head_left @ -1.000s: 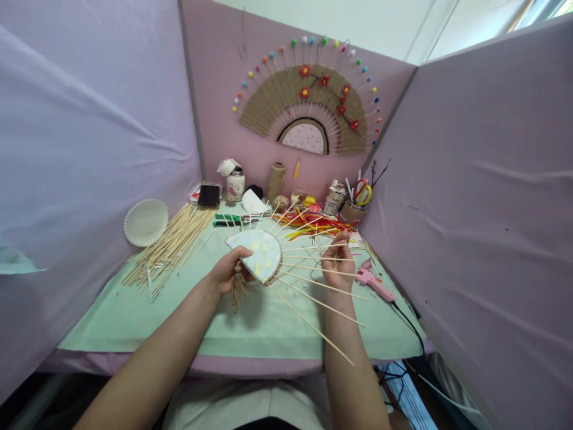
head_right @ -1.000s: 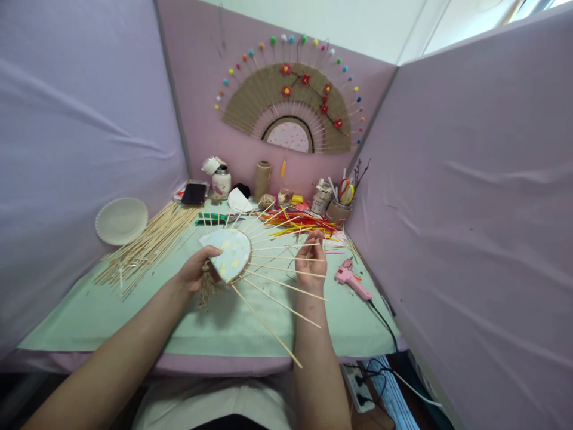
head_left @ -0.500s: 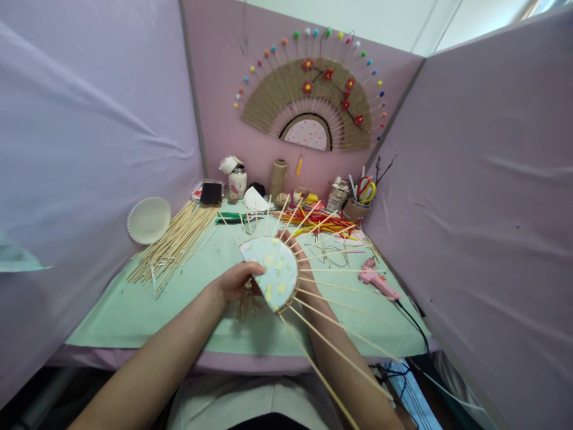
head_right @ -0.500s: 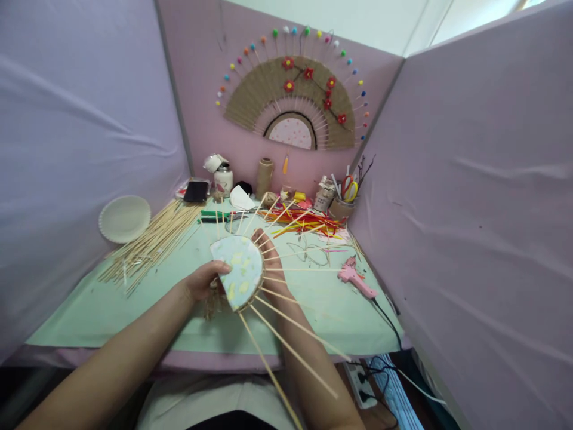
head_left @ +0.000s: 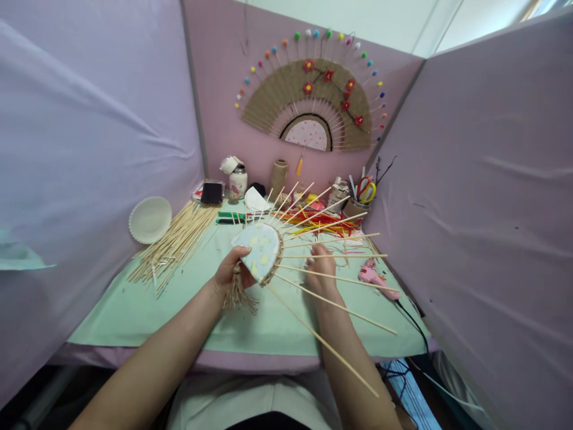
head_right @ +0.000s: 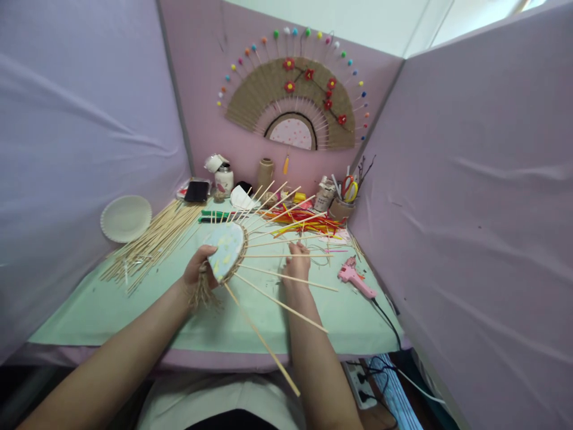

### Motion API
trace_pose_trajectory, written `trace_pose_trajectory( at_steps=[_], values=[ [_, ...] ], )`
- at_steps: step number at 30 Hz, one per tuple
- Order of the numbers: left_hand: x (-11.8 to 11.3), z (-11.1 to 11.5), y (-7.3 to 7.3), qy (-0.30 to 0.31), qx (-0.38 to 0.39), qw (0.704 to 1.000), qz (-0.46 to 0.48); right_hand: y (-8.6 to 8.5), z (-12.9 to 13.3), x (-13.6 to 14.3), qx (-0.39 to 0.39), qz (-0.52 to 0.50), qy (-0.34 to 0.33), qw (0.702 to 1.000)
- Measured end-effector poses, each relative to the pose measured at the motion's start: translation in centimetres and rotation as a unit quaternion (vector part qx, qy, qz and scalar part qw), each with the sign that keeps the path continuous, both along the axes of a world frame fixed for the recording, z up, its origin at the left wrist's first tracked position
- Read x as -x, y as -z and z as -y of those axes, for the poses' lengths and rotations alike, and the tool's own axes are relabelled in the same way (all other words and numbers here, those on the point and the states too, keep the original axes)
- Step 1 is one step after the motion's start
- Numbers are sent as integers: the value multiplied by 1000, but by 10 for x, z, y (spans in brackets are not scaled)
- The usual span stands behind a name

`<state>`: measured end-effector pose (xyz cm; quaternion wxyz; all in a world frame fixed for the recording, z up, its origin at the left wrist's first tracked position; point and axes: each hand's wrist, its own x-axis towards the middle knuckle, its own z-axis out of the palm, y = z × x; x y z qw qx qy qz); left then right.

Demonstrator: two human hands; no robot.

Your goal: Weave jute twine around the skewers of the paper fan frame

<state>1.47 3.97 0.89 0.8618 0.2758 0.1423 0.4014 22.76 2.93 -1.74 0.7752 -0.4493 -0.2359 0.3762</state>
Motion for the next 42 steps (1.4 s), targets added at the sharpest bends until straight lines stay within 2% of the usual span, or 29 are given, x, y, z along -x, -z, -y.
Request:
trace_pose_trajectory(
  at_steps=[2, 4, 7, 10, 11, 13, 15, 16, 18, 20, 23, 28, 33, 42],
  values=[
    [-1, 1, 0, 8, 11, 1000, -7, 1, 0, 0, 18, 43, 82, 996],
    [-3, 2, -3, 16, 32, 999, -20, -1, 2, 4, 39, 112, 130, 984],
    [-6, 5, -10, -4, 70, 997, -30, -5, 5, 10, 61, 181, 156, 969],
    [-9, 6, -16, -39, 94, 995, -24, -11, 9, 10, 2, 185, 170, 968],
    [-11, 6, -17, -48, 98, 994, -25, -14, 11, 11, -32, 187, 135, 972],
    [-13, 6, -19, -59, 107, 992, -39, -19, 17, 15, -92, 193, -11, 977],
    [-16, 6, -19, -70, 111, 990, -57, -23, 25, 23, -125, 192, -185, 956],
    [-17, 6, -18, -77, 109, 989, -66, -24, 28, 28, -137, 182, -248, 941],
    [-19, 5, -18, -97, 97, 987, -79, -25, 32, 39, -161, 141, -302, 929],
    [-20, 5, -17, -118, 78, 986, -84, -25, 33, 49, -174, 77, -274, 943],
    [-23, 7, -16, -131, 46, 986, -93, -26, 30, 56, -152, -42, -185, 970],
    [-32, 12, -10, -134, -21, 986, -95, -29, 25, 51, -101, -146, -112, 978],
    [-38, 14, -4, -137, -59, 985, -90, -27, 21, 48, -86, -191, -127, 970],
    [-38, 13, -7, -119, -34, 990, -73, -32, 28, 50, -86, -181, -170, 965]
  ],
)
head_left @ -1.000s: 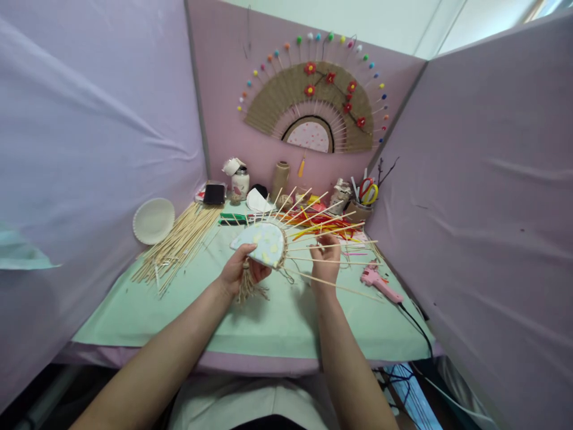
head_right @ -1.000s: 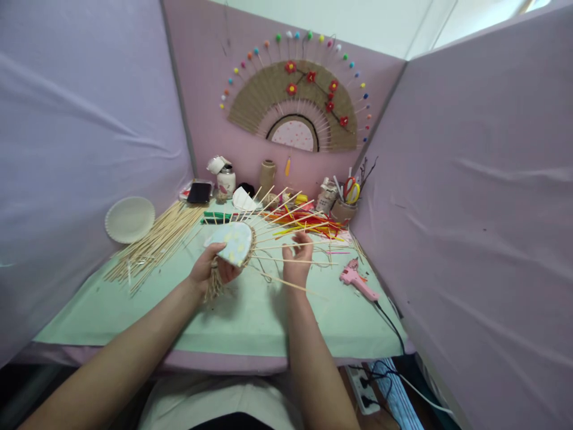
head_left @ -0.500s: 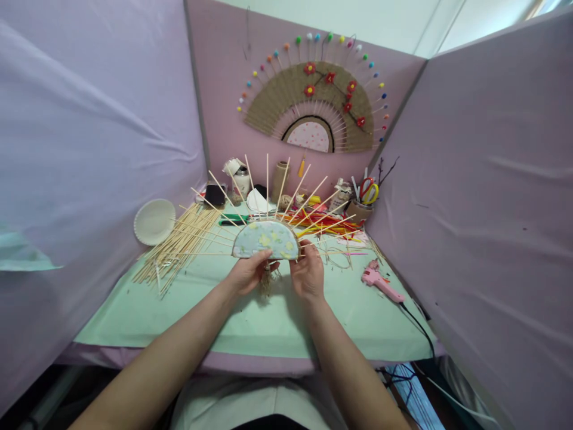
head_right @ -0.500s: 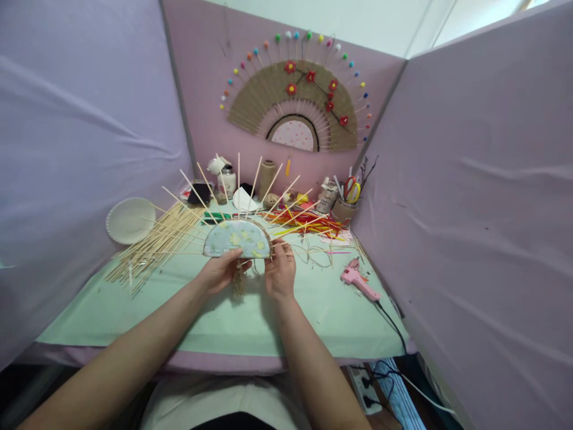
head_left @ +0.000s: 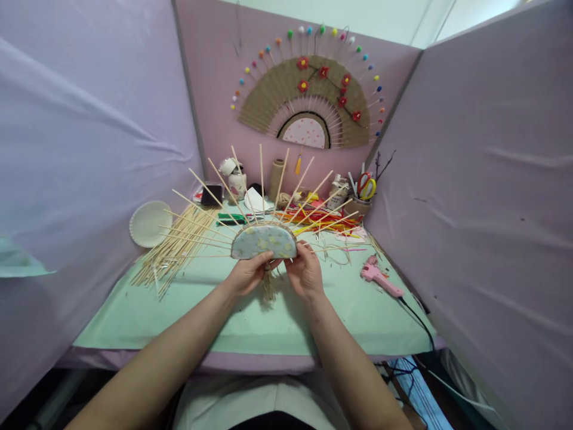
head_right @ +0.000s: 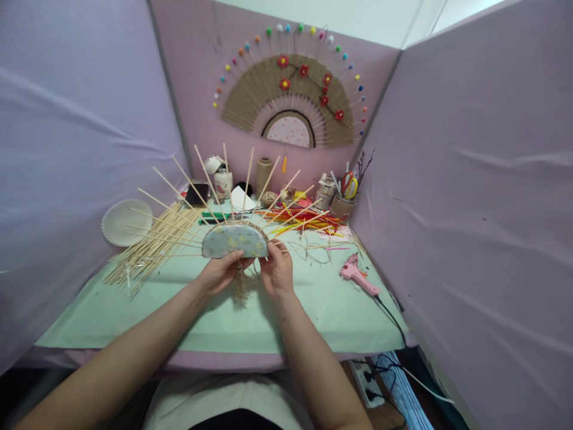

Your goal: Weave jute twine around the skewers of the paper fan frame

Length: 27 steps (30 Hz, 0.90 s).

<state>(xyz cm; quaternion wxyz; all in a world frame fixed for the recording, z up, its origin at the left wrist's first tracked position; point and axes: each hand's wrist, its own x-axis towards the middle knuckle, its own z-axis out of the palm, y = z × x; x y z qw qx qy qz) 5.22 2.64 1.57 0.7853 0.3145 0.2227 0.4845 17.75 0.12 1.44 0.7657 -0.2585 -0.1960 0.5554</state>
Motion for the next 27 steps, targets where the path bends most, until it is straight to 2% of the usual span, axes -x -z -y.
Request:
trace_pose_trajectory(
  at_steps=[4, 8, 15, 19, 24, 27],
  values=[
    [1, -2, -1, -9, 20, 1000, 15, -7, 4, -1, -27, 21, 14, 999],
    [2, -2, 1, 12, 39, 999, 5, -9, 1, -5, -48, 28, 10, 998],
    [-1, 0, 4, 43, 24, 999, -5, -3, -6, -5, -16, 25, 22, 999],
    [-1, -2, 4, 37, 51, 998, 1, -6, -1, -3, -37, 16, 5, 999],
    [-3, -9, -1, 8, 82, 996, 29, -7, 2, 0, -57, 137, -6, 989],
    [-11, -19, -6, 39, 73, 996, 36, -5, -2, -1, -56, 220, 41, 973]
  ],
)
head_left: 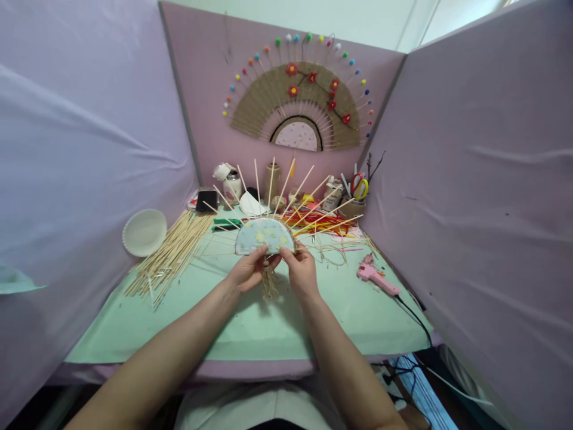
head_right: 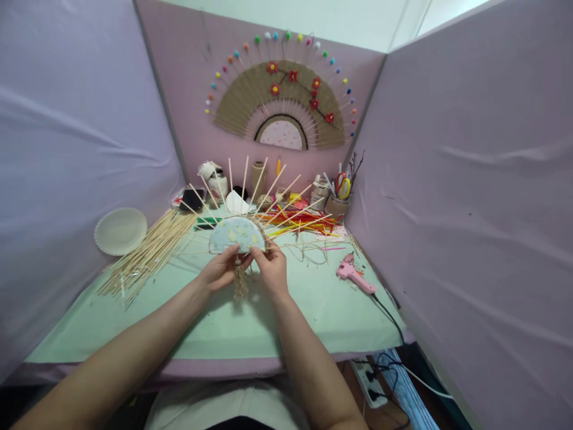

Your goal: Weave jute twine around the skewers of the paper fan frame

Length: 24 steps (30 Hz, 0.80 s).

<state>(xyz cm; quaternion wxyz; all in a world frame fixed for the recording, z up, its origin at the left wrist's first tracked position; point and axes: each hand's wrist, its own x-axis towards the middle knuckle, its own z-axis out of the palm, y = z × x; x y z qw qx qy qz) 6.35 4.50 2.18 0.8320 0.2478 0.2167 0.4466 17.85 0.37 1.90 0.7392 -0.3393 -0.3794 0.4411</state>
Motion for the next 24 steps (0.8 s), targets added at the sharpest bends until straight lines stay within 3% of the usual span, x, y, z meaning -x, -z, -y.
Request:
trace_pose_trajectory(
  at_steps=[4, 5, 7, 9, 11, 13, 15, 17, 20, 24],
  values=[
    [-15, -11, -8, 74, -18, 993, -90, -6, -7, -8, -6, 3, 128, 992],
    [-17, -11, -9, 62, -36, 988, -134, -11, -8, -11, -12, -1, 156, 988],
    [-21, -6, -11, -27, -115, 968, -222, -21, -8, -19, -30, 9, 208, 978],
    [-22, 4, -13, -173, -239, 914, -277, -32, -8, -26, -47, 41, 248, 967],
    [-23, 16, -16, -279, -385, 831, -289, -40, -8, -29, -61, 79, 271, 957],
    [-25, 26, -22, -289, -514, 750, -300, -45, -10, -29, -73, 107, 276, 952],
    [-28, 29, -30, -269, -590, 693, -315, -46, -12, -24, -77, 122, 273, 951],
    [-31, 28, -38, -260, -622, 657, -337, -46, -13, -19, -67, 133, 265, 953],
    [-32, 23, -45, -272, -631, 638, -349, -42, -14, -11, -54, 162, 270, 948],
    [-26, 16, -40, -309, -644, 615, -334, -37, -16, -3, -112, 268, 320, 902]
  ],
)
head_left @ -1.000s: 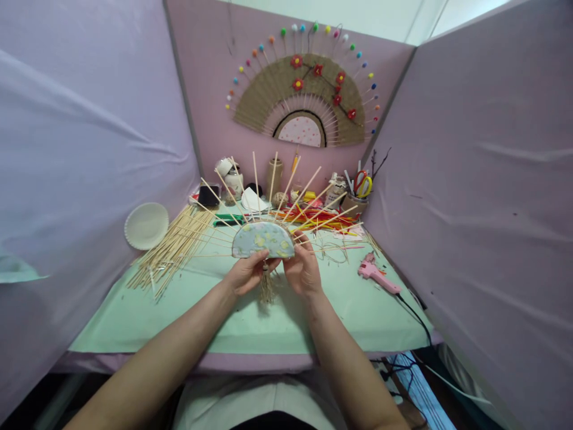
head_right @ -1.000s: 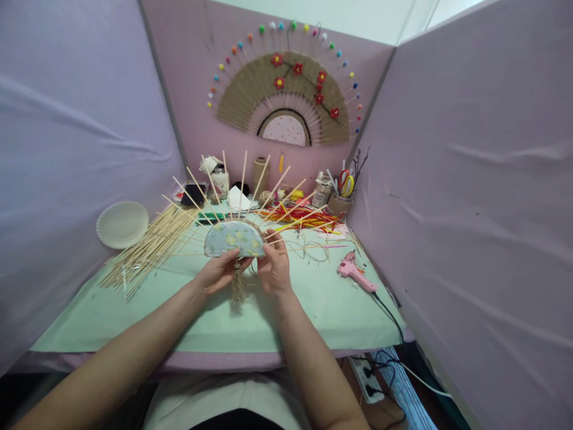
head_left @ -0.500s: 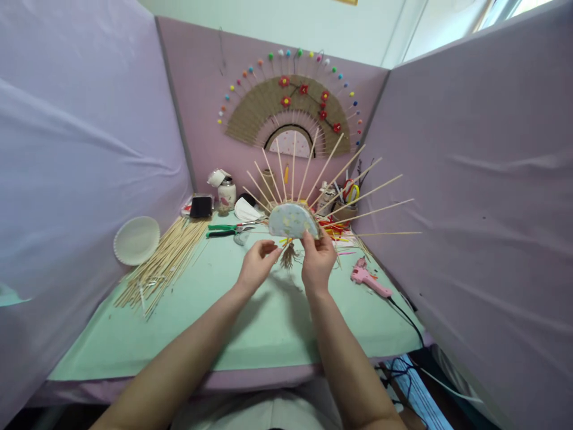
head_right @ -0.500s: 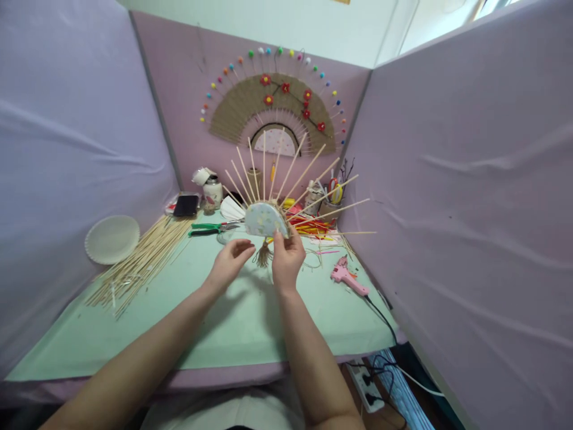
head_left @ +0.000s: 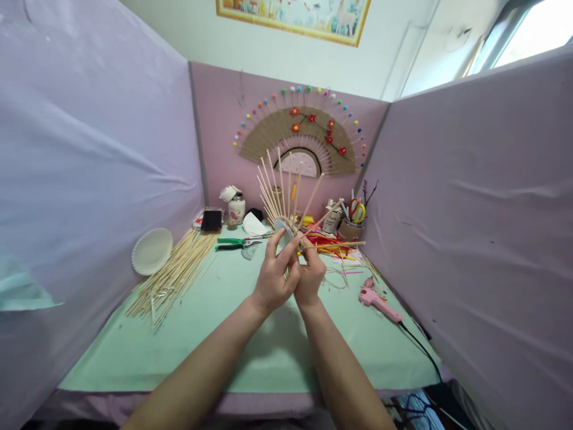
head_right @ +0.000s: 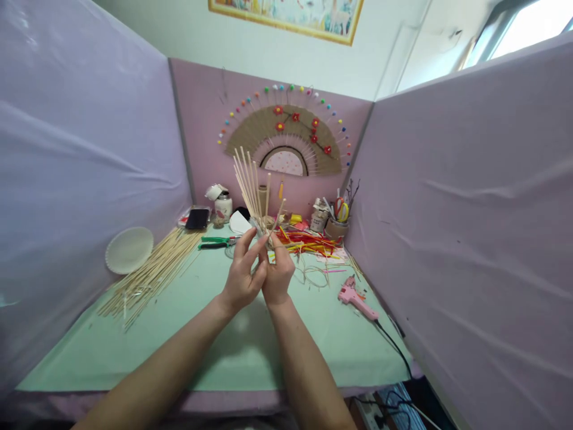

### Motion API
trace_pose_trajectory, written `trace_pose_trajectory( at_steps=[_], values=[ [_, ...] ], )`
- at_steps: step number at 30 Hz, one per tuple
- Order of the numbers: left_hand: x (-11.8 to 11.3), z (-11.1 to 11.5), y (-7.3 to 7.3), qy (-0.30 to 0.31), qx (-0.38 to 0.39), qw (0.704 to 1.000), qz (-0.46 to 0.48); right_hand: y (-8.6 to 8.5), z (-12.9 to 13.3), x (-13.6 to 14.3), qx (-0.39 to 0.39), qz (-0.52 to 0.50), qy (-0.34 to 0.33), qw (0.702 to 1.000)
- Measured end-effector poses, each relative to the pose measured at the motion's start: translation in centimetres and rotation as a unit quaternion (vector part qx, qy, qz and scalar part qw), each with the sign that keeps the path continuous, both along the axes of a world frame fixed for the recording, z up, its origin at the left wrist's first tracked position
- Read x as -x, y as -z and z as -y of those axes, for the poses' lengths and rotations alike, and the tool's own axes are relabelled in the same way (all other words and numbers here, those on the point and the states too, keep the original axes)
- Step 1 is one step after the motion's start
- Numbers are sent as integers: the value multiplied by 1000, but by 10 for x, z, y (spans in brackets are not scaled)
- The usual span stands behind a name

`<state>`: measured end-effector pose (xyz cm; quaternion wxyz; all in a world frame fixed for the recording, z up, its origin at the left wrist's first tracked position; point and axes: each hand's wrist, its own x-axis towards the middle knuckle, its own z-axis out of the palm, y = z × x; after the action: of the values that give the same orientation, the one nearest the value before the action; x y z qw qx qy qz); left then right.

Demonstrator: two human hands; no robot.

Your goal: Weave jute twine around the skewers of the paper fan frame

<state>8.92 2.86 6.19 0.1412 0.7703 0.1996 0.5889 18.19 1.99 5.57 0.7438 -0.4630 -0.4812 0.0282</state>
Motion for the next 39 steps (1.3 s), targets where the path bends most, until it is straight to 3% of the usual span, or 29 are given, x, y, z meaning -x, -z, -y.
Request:
trace_pose_trajectory(
  at_steps=[3, 6, 11, 14, 18, 23, 39],
  values=[
    [7, -6, 8, -20, -42, 999, 26, 1, -2, 7, -33, 137, 44, 989],
    [14, -12, 12, -20, -22, 996, 89, -4, -4, 18, -81, 242, 40, 966],
    [30, -24, 3, 40, 63, 961, 267, -15, -7, 42, -120, 311, -19, 942],
    [42, -31, 2, 36, 107, 944, 311, -12, -10, 50, -104, 330, -43, 937],
    [53, -37, 15, 19, 168, 933, 317, 2, -13, 50, -84, 341, -60, 934],
    [57, -30, 27, 28, 180, 934, 308, 11, -11, 44, -87, 318, -57, 942],
    [55, -20, 33, 85, 188, 948, 244, -2, 2, 25, 11, 307, -24, 951]
  ],
)
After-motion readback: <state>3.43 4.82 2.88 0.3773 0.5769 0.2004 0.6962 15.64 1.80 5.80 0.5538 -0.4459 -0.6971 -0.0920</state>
